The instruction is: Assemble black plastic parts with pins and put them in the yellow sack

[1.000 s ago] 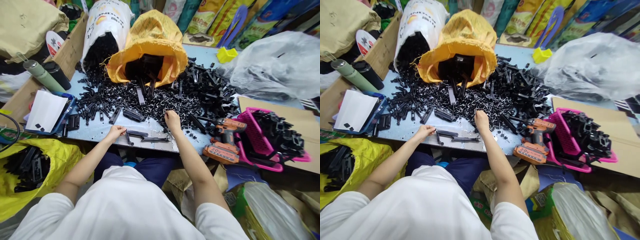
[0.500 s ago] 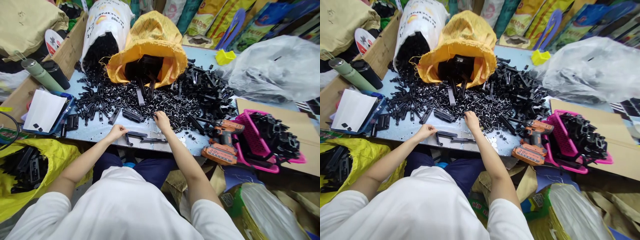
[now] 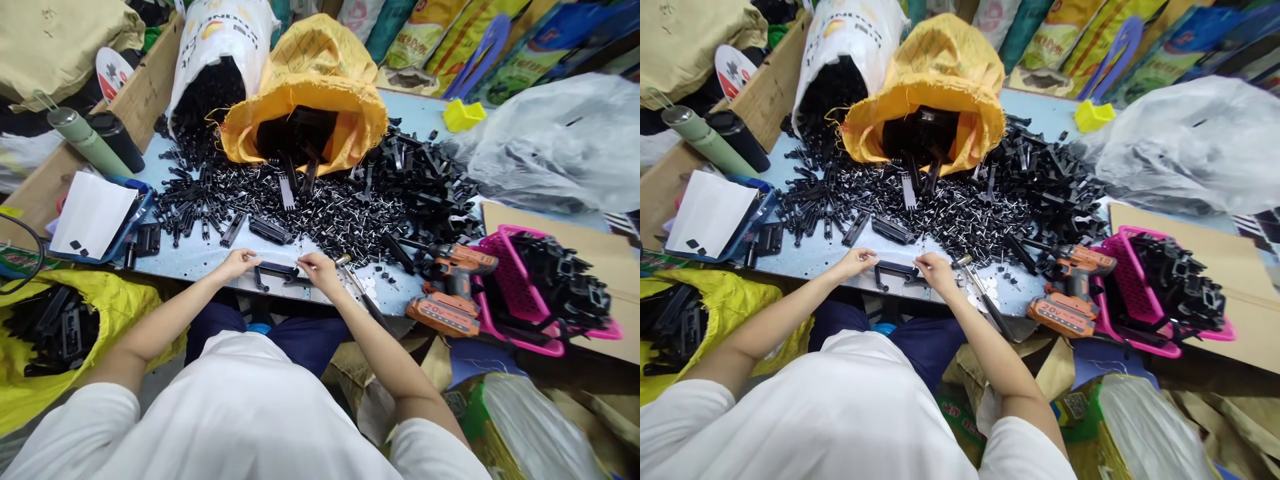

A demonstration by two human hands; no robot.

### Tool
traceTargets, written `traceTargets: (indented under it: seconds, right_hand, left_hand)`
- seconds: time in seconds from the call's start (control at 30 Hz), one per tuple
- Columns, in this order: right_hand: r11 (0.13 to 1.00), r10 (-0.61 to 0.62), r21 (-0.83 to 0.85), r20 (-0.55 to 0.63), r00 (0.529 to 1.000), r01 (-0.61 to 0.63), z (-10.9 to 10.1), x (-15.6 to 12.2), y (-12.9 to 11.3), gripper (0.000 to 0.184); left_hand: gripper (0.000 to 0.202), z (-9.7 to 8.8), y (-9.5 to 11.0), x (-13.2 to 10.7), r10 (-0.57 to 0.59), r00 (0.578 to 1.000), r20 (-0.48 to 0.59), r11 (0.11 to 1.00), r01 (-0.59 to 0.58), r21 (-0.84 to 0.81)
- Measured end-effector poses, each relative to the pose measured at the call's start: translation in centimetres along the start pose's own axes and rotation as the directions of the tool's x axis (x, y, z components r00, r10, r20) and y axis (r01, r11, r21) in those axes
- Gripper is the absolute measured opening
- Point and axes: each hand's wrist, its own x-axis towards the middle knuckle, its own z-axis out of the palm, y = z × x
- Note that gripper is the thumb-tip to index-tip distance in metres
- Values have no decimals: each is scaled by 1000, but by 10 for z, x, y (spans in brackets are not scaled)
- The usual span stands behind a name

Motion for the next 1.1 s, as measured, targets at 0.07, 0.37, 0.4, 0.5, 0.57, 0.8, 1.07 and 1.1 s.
traceTargets:
  seconds: [0.07, 0.37, 0.4, 0.5, 0.57, 0.8, 1.07, 1.1]
  right_hand:
    - [999, -19, -34, -18, 1000, 19, 6, -14, -2, 27]
    - [962, -206, -185, 0, 979, 203, 23, -37, 20, 21]
    - [955, -219, -199, 20, 976, 218, 22, -41, 22, 22]
    - [939, -217, -252, 101, 971, 236, 17, -49, 23, 28]
    - [926, -203, -292, 146, 968, 238, 16, -46, 14, 32]
    - [932, -314, -88, 296, 902, 353, 67, 2, -33, 50]
    - [970, -212, -40, 334, 918, 238, 79, 5, -32, 45]
    - [972, -186, -68, 348, 919, 223, 79, 6, -33, 44]
  left_hand:
    - [49, 2, -6, 0, 21, 1000, -15, 1000, -20, 23]
    - [42, 12, -15, -18, 318, 918, -236, 931, -256, 259]
    - [39, 14, -15, -24, 350, 905, -241, 909, -267, 319]
    - [37, 19, -16, -42, 330, 932, -151, 801, -192, 567]
    - [43, 26, -18, -52, 229, 970, -84, 700, -104, 706]
    - [46, 54, -15, -56, 56, 994, -99, 566, 50, 823]
    - [48, 71, -9, -40, -46, 971, -235, 649, 208, 732]
    - [48, 70, -9, -41, -40, 975, -220, 635, 195, 748]
